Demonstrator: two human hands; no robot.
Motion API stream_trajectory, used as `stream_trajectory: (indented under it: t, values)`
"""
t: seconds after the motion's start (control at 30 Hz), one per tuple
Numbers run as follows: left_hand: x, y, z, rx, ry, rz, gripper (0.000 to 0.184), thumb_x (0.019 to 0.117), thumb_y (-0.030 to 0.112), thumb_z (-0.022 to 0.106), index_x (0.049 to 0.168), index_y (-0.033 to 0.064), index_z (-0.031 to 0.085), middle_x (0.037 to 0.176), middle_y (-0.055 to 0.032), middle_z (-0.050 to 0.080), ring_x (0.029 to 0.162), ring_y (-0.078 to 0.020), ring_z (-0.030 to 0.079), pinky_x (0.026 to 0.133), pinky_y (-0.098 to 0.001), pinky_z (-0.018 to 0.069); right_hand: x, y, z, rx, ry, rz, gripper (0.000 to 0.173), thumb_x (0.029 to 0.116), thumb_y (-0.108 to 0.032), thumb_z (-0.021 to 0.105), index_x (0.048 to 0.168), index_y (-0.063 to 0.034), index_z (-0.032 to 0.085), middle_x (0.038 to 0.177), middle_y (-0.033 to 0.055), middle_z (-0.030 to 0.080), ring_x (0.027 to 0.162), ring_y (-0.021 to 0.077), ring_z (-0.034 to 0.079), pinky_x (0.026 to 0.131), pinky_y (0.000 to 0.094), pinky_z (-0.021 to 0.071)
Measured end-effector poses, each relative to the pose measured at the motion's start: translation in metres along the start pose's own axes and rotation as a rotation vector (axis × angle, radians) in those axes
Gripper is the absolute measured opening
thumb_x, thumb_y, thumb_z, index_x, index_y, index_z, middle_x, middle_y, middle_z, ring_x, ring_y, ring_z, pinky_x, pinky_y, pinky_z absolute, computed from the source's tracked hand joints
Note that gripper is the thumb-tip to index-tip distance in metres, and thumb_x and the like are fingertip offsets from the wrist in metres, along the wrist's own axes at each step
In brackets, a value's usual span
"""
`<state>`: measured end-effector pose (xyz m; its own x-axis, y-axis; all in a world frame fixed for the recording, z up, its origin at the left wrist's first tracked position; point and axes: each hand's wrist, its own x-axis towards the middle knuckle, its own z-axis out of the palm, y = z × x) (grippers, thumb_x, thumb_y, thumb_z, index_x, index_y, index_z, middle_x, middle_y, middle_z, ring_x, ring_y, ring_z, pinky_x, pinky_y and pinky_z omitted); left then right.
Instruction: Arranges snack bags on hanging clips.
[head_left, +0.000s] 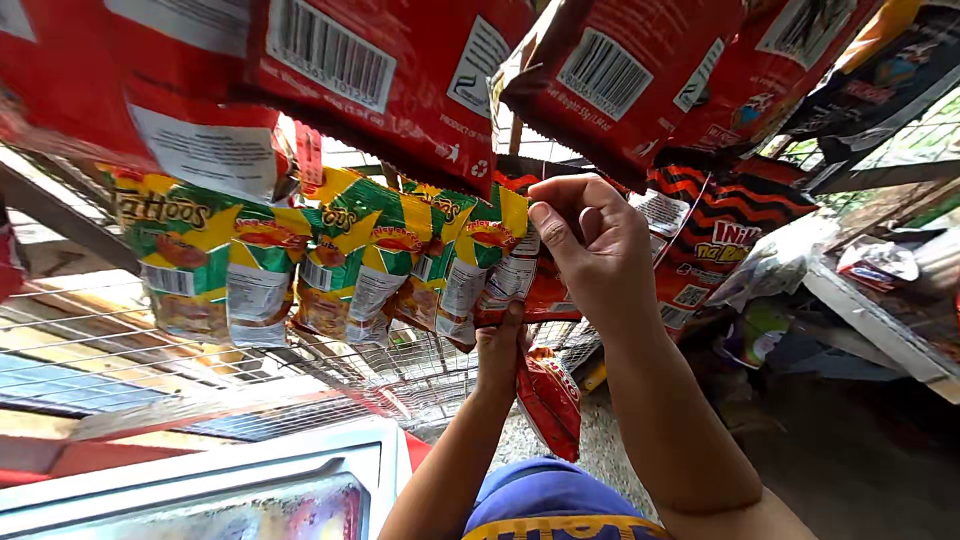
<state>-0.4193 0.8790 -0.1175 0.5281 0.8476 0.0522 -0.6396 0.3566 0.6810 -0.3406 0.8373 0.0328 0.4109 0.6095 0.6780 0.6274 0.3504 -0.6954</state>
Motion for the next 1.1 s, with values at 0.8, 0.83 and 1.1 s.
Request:
stream_trajectory:
  t: [0.8, 0.83, 1.1]
  values:
    - [0.0, 0.001, -0.002, 0.093, 0.093, 0.155, 0.027, 0.0988, 0.01, 0.057, 0.074, 0.0164, 0.065, 0.052, 0.0093, 0.055, 0.045, 0.0024, 0.051, 0.048, -0.0154, 0.0459, 0.048, 0.026, 0.012, -0.717, 0.069, -0.503, 0.021, 0.1016, -0.027, 0.063, 0.112, -0.0194, 0.08, 0.104, 0.0065, 0.077, 0.098, 0.0225, 0.072, 0.088, 0.0422, 0.053]
    - [0.001, 0.001, -0.002, 0.101, 0.095, 0.155, 0.027, 0.0992, 0.009, 0.056, 0.074, 0.0161, 0.064, 0.052, 0.0092, 0.056, 0.046, 0.0024, 0.051, 0.048, -0.0152, 0.046, 0.049, 0.024, 0.013, -0.734, 0.066, -0.514, 0.02, 0.1007, -0.026, 0.064, 0.111, -0.0188, 0.081, 0.102, 0.0076, 0.077, 0.096, 0.0234, 0.071, 0.086, 0.042, 0.0528]
    - [0.003, -0.002, -0.023, 0.202, 0.14, 0.109, 0.017, 0.0976, 0.018, 0.061, 0.081, 0.0151, 0.063, 0.055, 0.0098, 0.055, 0.049, 0.0016, 0.052, 0.052, -0.017, 0.0483, 0.053, 0.017, 0.011, -0.835, -0.119, -0.441, 0.022, 0.1035, -0.023, 0.058, 0.105, -0.0148, 0.078, 0.09, 0.0099, 0.069, 0.084, 0.0254, 0.068, 0.074, 0.0437, 0.0513]
